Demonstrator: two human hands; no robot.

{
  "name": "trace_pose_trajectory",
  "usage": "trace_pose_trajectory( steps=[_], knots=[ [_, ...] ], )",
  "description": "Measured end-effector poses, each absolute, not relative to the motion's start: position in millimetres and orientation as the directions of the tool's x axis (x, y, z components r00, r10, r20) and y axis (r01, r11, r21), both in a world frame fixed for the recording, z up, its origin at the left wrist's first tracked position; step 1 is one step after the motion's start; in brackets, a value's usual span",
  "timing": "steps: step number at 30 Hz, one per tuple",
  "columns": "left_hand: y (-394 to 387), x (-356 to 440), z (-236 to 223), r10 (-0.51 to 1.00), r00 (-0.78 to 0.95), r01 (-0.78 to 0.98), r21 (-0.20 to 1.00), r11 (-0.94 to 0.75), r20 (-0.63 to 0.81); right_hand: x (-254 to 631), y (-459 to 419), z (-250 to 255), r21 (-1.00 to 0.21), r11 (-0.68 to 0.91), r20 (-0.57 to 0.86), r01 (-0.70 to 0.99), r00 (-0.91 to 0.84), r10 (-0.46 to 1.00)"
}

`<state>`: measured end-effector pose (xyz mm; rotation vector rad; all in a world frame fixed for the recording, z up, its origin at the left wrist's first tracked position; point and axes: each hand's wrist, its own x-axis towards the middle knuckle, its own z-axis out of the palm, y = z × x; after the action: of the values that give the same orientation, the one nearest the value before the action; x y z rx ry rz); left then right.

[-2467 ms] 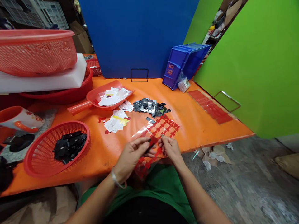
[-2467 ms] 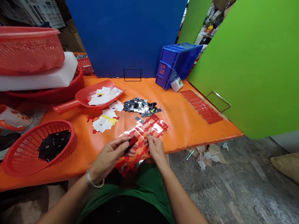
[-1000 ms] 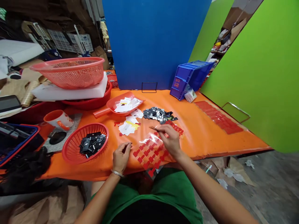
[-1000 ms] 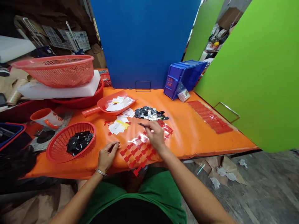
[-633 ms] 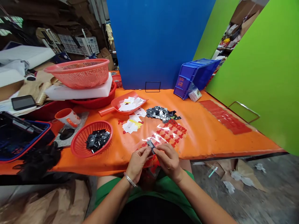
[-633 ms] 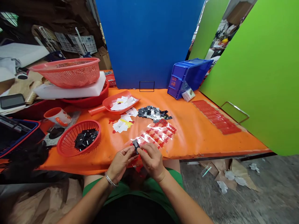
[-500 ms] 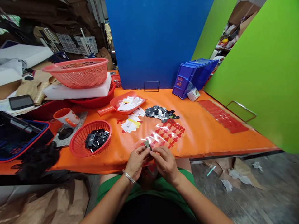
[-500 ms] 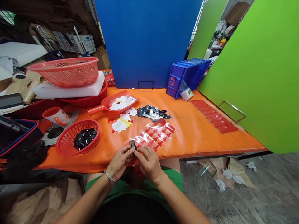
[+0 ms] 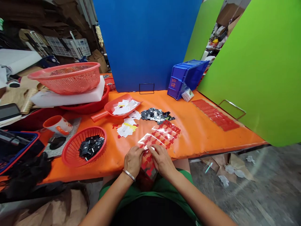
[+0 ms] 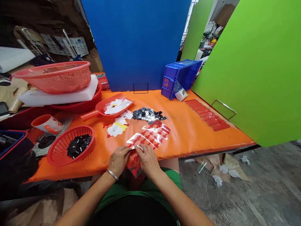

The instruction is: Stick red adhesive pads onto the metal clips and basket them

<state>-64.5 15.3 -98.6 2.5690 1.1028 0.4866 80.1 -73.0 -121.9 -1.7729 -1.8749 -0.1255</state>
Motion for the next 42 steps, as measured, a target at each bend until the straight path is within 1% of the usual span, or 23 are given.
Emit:
trace_pose_trajectory(
  steps=[4,10,14,16,21,24,26,28,30,32,36,40,42],
  knots=[
    [17.9,-65.3,-107.9,0.733,0.655,0.637,0.386,-0.667,0.184,82.9,-69.1,-126.4,-0.238,0.101,0.359,0.966,-0.010,0.933],
    [23.0,-68.5,-116.1,0.673,0.702,0.587,0.346,-0.732,0.234,82.8,-70.4,-124.5,-0.246,0.090,0.277,0.965,-0.019,0.961],
    [24.0,-69.6,-115.9,0.631,0.729,0.560,0.299,-0.773,0.265,80.2,-70.8,-120.5,-0.246,0.077,0.269,0.966,-0.008,0.963],
    [24.9,-69.3,-114.3,0.623,0.735,0.552,0.297,-0.779,0.268,79.7,-69.3,-119.0,-0.256,0.075,0.279,0.964,0.000,0.960],
    [27.4,-67.6,-109.2,0.633,0.732,0.538,0.357,-0.764,0.252,82.2,-65.7,-119.0,-0.323,0.088,0.330,0.942,0.025,0.944],
    [27.8,-66.9,-106.9,0.649,0.729,0.553,0.371,-0.746,0.219,85.4,-66.2,-120.2,-0.424,0.115,0.393,0.898,0.069,0.917],
    [28.1,-66.5,-105.9,0.663,0.726,0.570,0.380,-0.729,0.183,87.6,-66.3,-120.5,-0.489,0.133,0.404,0.862,0.089,0.910],
    [28.5,-66.2,-105.0,0.674,0.722,0.583,0.387,-0.715,0.156,89.1,-65.9,-120.4,-0.506,0.137,0.388,0.852,0.082,0.918],
    [28.8,-66.3,-104.2,0.676,0.722,0.590,0.383,-0.711,0.144,89.8,-65.3,-120.4,-0.478,0.136,0.369,0.868,0.058,0.928],
    [28.7,-66.7,-103.6,0.670,0.727,0.587,0.374,-0.718,0.146,89.9,-65.2,-120.9,-0.426,0.145,0.362,0.893,0.021,0.932],
    [27.7,-68.8,-105.3,0.637,0.749,0.553,0.358,-0.752,0.182,90.1,-66.5,-121.3,-0.340,0.169,0.350,0.925,-0.043,0.936],
    [27.3,-70.0,-108.8,0.628,0.752,0.540,0.361,-0.761,0.199,87.9,-66.6,-115.1,-0.330,0.167,0.330,0.929,-0.053,0.943],
    [28.6,-69.5,-107.7,0.636,0.749,0.540,0.383,-0.749,0.188,87.5,-65.5,-108.6,-0.361,0.161,0.314,0.918,-0.043,0.948]
  ],
)
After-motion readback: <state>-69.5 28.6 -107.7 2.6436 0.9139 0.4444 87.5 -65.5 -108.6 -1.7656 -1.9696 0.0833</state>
